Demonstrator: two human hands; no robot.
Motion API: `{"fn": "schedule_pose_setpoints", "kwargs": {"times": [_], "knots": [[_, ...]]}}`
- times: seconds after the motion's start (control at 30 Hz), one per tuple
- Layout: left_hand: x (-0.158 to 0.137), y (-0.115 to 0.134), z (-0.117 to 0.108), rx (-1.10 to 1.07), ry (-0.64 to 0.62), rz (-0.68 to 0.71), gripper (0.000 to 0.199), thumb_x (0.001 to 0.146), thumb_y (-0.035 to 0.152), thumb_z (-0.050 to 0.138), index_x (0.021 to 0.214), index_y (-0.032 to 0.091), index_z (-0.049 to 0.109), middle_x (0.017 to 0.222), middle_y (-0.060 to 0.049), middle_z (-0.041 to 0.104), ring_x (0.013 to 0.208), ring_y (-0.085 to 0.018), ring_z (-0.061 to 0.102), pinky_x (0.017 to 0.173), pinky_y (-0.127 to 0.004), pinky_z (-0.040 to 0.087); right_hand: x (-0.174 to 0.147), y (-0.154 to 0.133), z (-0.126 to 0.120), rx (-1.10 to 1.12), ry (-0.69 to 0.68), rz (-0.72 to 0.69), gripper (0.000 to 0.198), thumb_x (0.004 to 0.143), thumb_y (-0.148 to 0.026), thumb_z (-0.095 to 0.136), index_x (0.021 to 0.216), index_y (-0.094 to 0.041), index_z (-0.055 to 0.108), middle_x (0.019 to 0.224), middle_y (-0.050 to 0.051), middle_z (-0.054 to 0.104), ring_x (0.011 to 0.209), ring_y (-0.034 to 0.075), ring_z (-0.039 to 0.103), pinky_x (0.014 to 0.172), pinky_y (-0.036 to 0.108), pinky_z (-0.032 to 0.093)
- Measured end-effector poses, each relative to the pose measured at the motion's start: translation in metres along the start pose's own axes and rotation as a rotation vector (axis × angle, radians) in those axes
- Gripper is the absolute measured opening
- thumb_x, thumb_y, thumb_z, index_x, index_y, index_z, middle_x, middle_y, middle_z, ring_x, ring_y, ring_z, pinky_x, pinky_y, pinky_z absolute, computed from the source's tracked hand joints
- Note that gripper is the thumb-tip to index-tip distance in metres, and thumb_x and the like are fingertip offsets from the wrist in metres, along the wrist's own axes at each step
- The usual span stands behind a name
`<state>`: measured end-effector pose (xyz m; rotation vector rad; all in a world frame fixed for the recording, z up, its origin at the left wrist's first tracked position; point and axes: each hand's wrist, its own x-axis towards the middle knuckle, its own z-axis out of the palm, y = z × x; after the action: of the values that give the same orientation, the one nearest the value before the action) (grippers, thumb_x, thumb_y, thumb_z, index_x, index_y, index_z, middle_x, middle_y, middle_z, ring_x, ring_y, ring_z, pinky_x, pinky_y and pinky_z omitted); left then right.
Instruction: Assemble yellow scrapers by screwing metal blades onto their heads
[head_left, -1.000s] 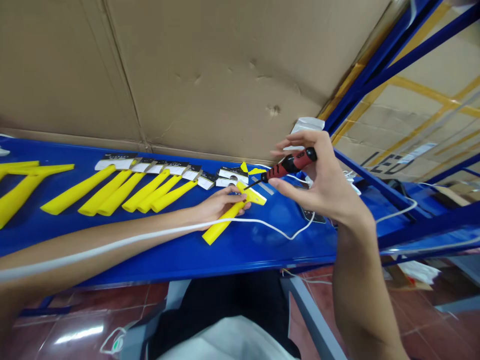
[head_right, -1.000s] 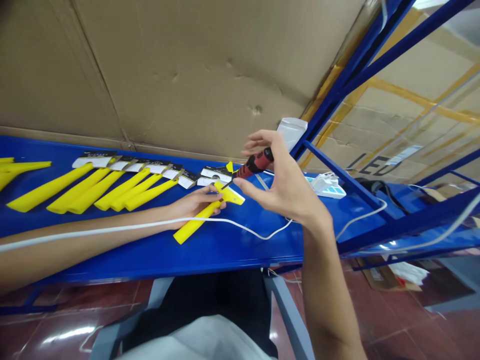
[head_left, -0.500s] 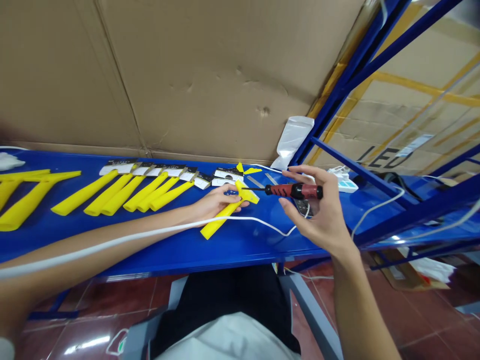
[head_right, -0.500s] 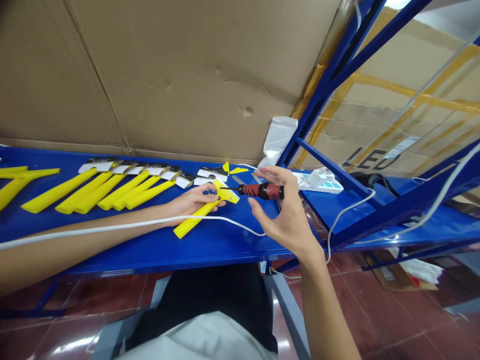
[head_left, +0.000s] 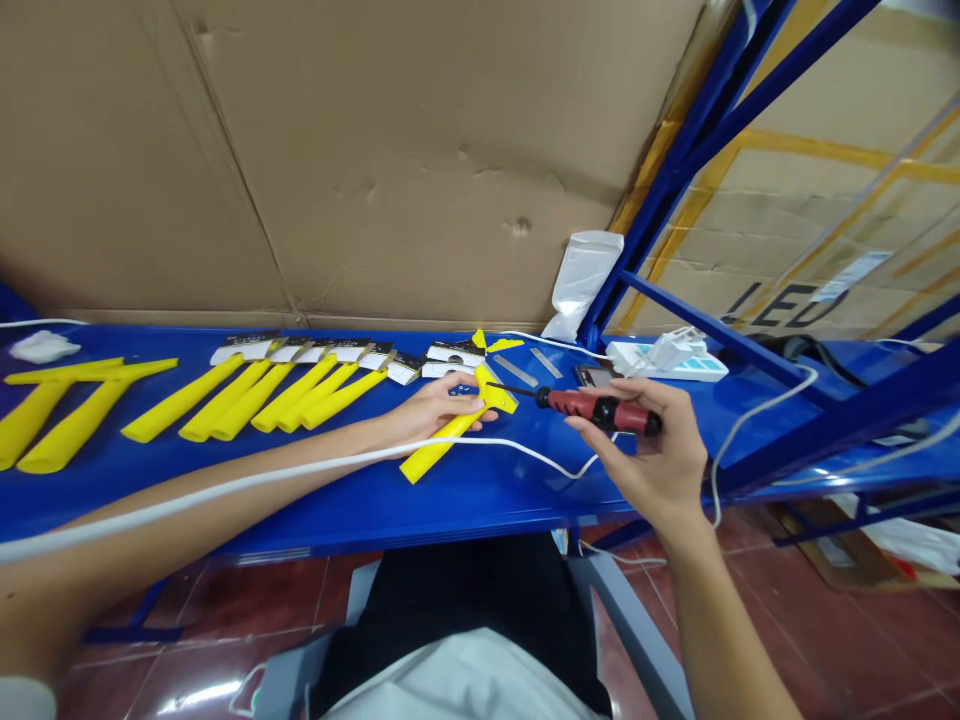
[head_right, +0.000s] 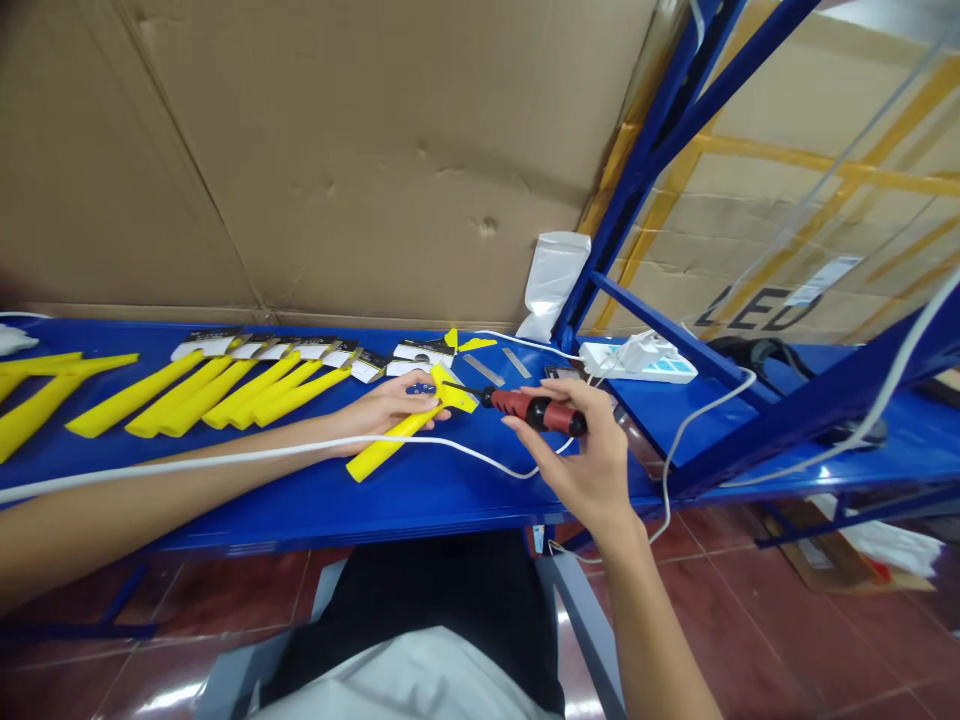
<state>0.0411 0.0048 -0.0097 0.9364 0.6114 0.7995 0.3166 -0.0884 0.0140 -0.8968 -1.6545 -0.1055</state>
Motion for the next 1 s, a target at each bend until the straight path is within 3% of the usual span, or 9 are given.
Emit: {"fn": "schedule_pose_setpoints", "kwargs": {"times": [0.07, 0.2, 0.4, 0.57, 0.63, 0.73, 0.83, 1.0], "knots": [[0.000, 0.000, 0.001, 0.015, -0.010, -0.004, 0.047, 0.081, 0.014, 0.095, 0.113, 0.018, 0.062, 0.107, -0.012, 0.083, 0.100, -0.026, 0.085, 0.082, -0.028, 0.065, 0.001, -0.001, 0.001, 0.012, 0.013, 0.010, 0.056, 0.086, -0.025, 0.095, 0.132, -0.028, 0.063, 0.116, 0.008, 0.075, 0.106, 0.030, 0.081, 0.099, 0.051, 0.069], [0.000, 0.000, 0.001, 0.020, 0.004, 0.004, 0.045, 0.082, 0.012, 0.094, 0.111, 0.018, 0.061, 0.110, -0.014, 0.083, 0.100, -0.025, 0.085, 0.082, -0.028, 0.064, 0.001, -0.001, 0.003, 0.227, -0.117, 0.083, 0.062, 0.095, -0.019, 0.083, 0.146, -0.030, 0.050, 0.143, 0.013, 0.067, 0.129, 0.033, 0.076, 0.111, 0.058, 0.064], [0.001, -0.003, -0.001, 0.090, -0.023, 0.033, 0.049, 0.080, 0.020, 0.098, 0.110, 0.019, 0.060, 0.107, -0.014, 0.084, 0.102, -0.027, 0.084, 0.085, -0.032, 0.064, -0.004, 0.010, 0.007, 0.005, 0.044, -0.036, 0.057, 0.087, -0.023, 0.094, 0.132, -0.029, 0.061, 0.115, 0.007, 0.076, 0.109, 0.031, 0.081, 0.102, 0.054, 0.067], [0.001, -0.005, -0.002, 0.088, -0.004, 0.040, 0.050, 0.078, 0.020, 0.099, 0.105, 0.020, 0.057, 0.100, -0.010, 0.083, 0.102, -0.027, 0.084, 0.084, -0.032, 0.064, -0.001, 0.005, 0.006, 0.204, -0.135, 0.035, 0.060, 0.096, -0.018, 0.083, 0.147, -0.031, 0.054, 0.150, 0.014, 0.064, 0.133, 0.032, 0.074, 0.113, 0.058, 0.063], [0.001, -0.005, -0.002, 0.099, 0.006, 0.042, 0.051, 0.078, 0.020, 0.099, 0.107, 0.020, 0.057, 0.100, -0.011, 0.083, 0.101, -0.027, 0.084, 0.083, -0.031, 0.064, 0.000, 0.002, 0.004, 0.182, -0.138, 0.005, 0.055, 0.097, -0.017, 0.082, 0.145, -0.031, 0.059, 0.144, 0.012, 0.071, 0.133, 0.033, 0.074, 0.115, 0.060, 0.062], [0.001, -0.005, -0.001, 0.128, -0.002, 0.049, 0.054, 0.077, 0.022, 0.100, 0.109, 0.020, 0.056, 0.099, -0.012, 0.084, 0.097, -0.025, 0.084, 0.082, -0.031, 0.063, 0.002, 0.000, 0.001, 0.006, -0.072, -0.059, 0.041, 0.093, -0.023, 0.088, 0.129, -0.031, 0.070, 0.121, 0.007, 0.080, 0.115, 0.032, 0.079, 0.104, 0.054, 0.066], [-0.001, -0.005, 0.000, 0.143, -0.027, 0.055, 0.054, 0.077, 0.024, 0.100, 0.110, 0.020, 0.057, 0.101, -0.013, 0.084, 0.095, -0.025, 0.084, 0.081, -0.031, 0.063, 0.003, 0.001, -0.001, -0.067, -0.035, -0.001, 0.037, 0.090, -0.031, 0.092, 0.121, -0.028, 0.071, 0.112, 0.007, 0.079, 0.104, 0.030, 0.079, 0.094, 0.049, 0.067], [-0.003, -0.003, 0.002, 0.132, -0.031, 0.057, 0.053, 0.077, 0.023, 0.100, 0.109, 0.020, 0.058, 0.102, -0.012, 0.084, 0.096, -0.026, 0.084, 0.083, -0.032, 0.064, 0.005, 0.001, -0.001, 0.189, -0.141, 0.101, 0.046, 0.097, -0.028, 0.083, 0.138, -0.027, 0.060, 0.140, 0.012, 0.071, 0.131, 0.031, 0.074, 0.114, 0.055, 0.061]]}}
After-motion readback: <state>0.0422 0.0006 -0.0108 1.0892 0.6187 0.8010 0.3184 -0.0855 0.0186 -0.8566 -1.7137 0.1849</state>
